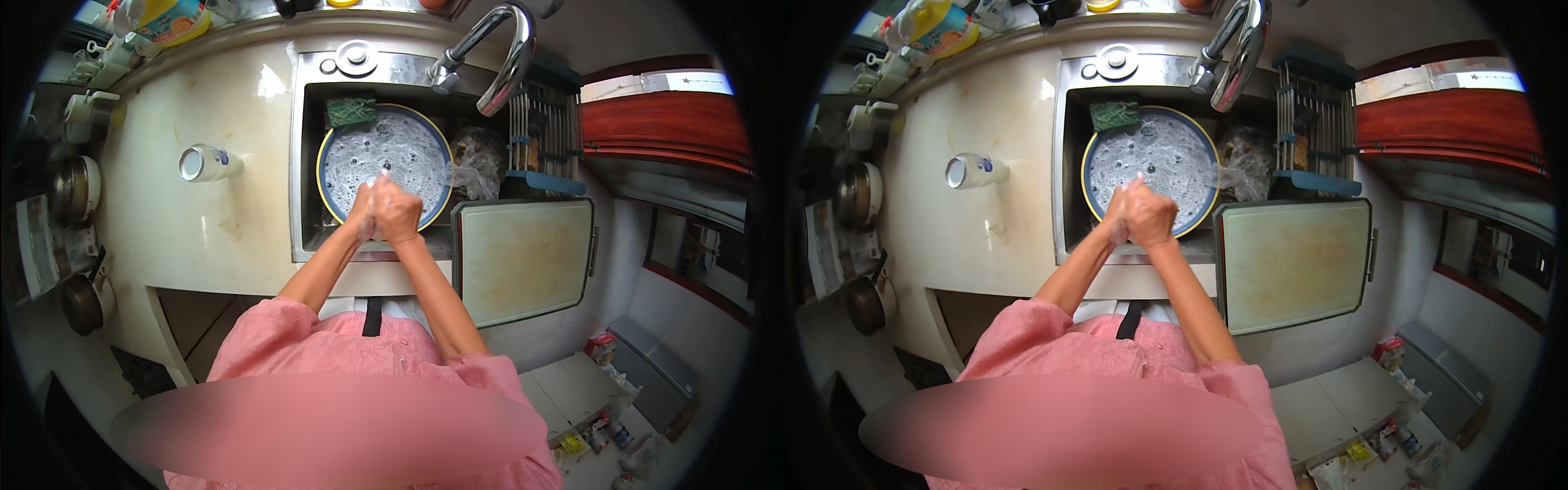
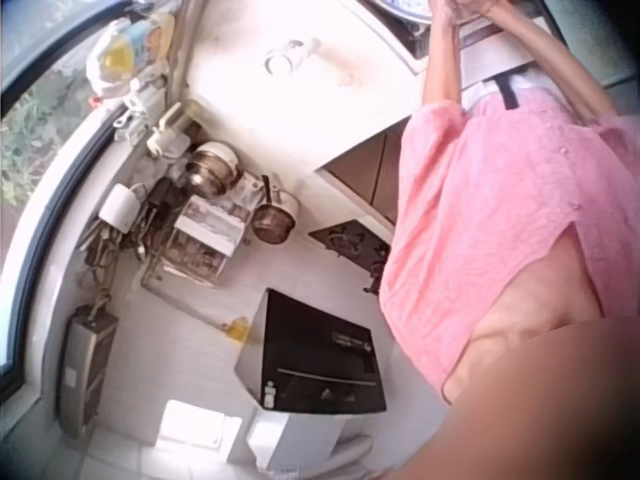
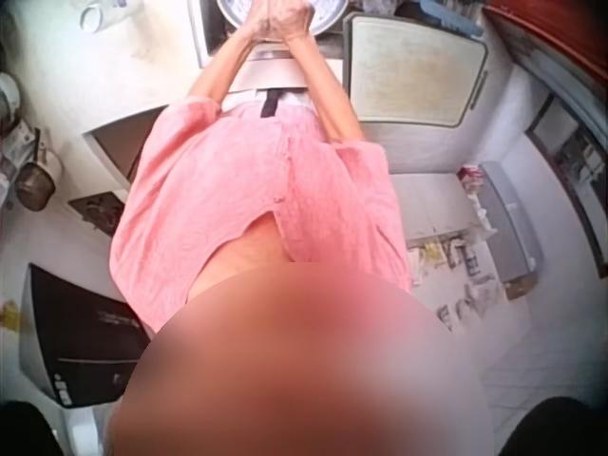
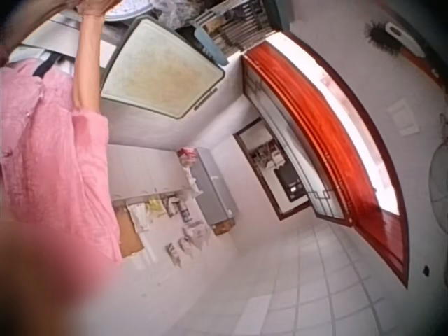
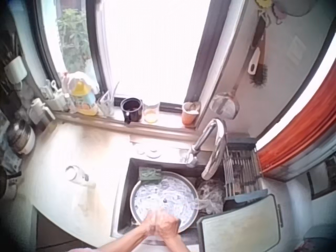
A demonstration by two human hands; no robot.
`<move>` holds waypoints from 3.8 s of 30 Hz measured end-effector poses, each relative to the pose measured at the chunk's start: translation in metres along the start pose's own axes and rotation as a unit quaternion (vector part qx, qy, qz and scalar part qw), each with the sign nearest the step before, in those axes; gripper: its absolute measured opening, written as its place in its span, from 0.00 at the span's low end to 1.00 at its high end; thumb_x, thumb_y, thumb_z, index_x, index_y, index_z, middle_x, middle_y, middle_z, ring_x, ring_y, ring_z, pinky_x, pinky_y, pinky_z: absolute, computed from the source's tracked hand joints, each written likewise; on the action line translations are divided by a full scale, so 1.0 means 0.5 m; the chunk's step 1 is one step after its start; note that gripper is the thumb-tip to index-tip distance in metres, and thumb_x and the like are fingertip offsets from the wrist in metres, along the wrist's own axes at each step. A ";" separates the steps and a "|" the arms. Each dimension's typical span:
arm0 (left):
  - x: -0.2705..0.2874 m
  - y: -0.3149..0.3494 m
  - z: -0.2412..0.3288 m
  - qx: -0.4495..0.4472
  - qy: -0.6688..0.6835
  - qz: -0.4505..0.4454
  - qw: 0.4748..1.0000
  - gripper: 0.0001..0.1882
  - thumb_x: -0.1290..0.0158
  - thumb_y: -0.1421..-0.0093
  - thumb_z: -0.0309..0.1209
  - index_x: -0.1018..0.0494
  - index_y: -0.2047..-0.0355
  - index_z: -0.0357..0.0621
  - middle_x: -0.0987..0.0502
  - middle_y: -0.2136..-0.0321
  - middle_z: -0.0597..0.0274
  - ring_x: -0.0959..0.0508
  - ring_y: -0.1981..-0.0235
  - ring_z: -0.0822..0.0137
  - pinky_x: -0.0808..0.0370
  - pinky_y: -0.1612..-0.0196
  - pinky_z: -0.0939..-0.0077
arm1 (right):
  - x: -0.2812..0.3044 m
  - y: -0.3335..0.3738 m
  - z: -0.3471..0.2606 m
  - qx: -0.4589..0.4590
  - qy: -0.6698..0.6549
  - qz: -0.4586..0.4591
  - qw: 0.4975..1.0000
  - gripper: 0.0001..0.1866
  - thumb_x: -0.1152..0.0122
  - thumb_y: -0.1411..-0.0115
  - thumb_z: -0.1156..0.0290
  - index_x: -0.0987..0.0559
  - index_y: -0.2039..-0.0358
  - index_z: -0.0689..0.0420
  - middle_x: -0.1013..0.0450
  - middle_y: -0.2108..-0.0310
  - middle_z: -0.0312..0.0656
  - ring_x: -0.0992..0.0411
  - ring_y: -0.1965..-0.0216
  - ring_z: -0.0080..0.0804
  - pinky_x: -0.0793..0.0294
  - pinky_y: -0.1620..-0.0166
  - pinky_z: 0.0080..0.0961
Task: The person washes a piece of cloth by hand in a kitchen sink filled with soapy water. They repeatedly submerge, scrub, and wring the cloth to clean it.
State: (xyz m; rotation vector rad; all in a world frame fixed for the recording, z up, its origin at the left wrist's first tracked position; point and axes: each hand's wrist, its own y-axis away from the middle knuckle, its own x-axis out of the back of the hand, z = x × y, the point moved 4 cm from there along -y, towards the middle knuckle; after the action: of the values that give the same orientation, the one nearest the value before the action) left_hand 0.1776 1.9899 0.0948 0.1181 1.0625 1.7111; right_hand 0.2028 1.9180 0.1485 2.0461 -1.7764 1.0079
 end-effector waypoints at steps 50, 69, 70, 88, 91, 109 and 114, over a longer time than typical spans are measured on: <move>0.048 -0.026 0.057 -0.081 -0.083 -0.031 0.993 0.17 0.50 0.39 0.45 0.29 0.75 0.44 0.29 0.79 0.69 0.33 0.81 0.79 0.37 0.80 0.79 | 0.066 -0.027 0.088 -0.188 -0.145 -0.075 0.969 0.18 0.50 0.41 0.62 0.27 0.81 0.62 0.34 0.84 0.51 0.36 0.83 0.36 0.35 0.73 0.36; -0.008 0.010 0.011 -0.009 -0.059 0.015 0.998 0.13 0.52 0.39 0.41 0.29 0.73 0.46 0.31 0.77 0.71 0.33 0.75 0.78 0.35 0.76 0.80 | 0.027 -0.028 0.040 -0.095 0.062 -0.002 0.994 0.17 0.48 0.42 0.63 0.27 0.85 0.57 0.31 0.85 0.51 0.31 0.82 0.52 0.33 0.77 0.42; -0.007 0.012 0.014 -0.020 -0.062 0.014 0.998 0.13 0.52 0.39 0.41 0.29 0.73 0.46 0.31 0.77 0.71 0.33 0.75 0.78 0.35 0.76 0.80 | 0.028 -0.026 0.031 -0.074 0.053 0.008 0.996 0.16 0.48 0.42 0.64 0.27 0.84 0.57 0.31 0.85 0.51 0.31 0.82 0.52 0.34 0.77 0.42; 0.019 -0.007 0.061 -0.026 -0.045 -0.084 0.995 0.11 0.48 0.44 0.37 0.27 0.77 0.44 0.26 0.78 0.67 0.28 0.79 0.76 0.30 0.78 0.79 | 0.042 -0.005 0.026 -0.209 -0.145 -0.144 0.956 0.16 0.41 0.45 0.58 0.21 0.67 0.58 0.26 0.77 0.49 0.26 0.74 0.36 0.30 0.68 0.30; 0.022 -0.006 0.072 -0.060 -0.109 -0.149 0.981 0.07 0.43 0.48 0.32 0.24 0.73 0.42 0.25 0.76 0.68 0.27 0.75 0.78 0.30 0.73 0.83 | 0.043 0.008 0.065 -0.177 -0.073 -0.142 0.971 0.12 0.45 0.43 0.66 0.25 0.77 0.62 0.35 0.86 0.42 0.40 0.81 0.21 0.37 0.77 0.29; 0.054 0.019 0.050 -0.052 -0.108 -0.115 0.986 0.14 0.40 0.48 0.35 0.25 0.65 0.40 0.26 0.74 0.69 0.30 0.73 0.80 0.33 0.71 0.84 | 0.096 -0.028 0.102 -0.131 -0.116 0.086 0.981 0.17 0.55 0.35 0.63 0.30 0.72 0.64 0.32 0.76 0.42 0.35 0.73 0.33 0.34 0.63 0.27; 0.054 0.004 0.035 -0.044 0.083 -0.068 0.993 0.07 0.48 0.42 0.32 0.27 0.67 0.43 0.26 0.74 0.69 0.26 0.72 0.76 0.29 0.68 0.81 | 0.080 -0.022 0.091 -0.219 -0.199 0.037 0.955 0.16 0.55 0.35 0.63 0.30 0.73 0.62 0.34 0.77 0.39 0.39 0.72 0.23 0.36 0.66 0.25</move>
State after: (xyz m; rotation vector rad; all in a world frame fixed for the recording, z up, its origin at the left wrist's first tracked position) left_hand 0.1743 2.0222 0.0956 -0.1525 1.0878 1.6631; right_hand 0.2291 1.8629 0.1436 1.9927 -2.0479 0.1782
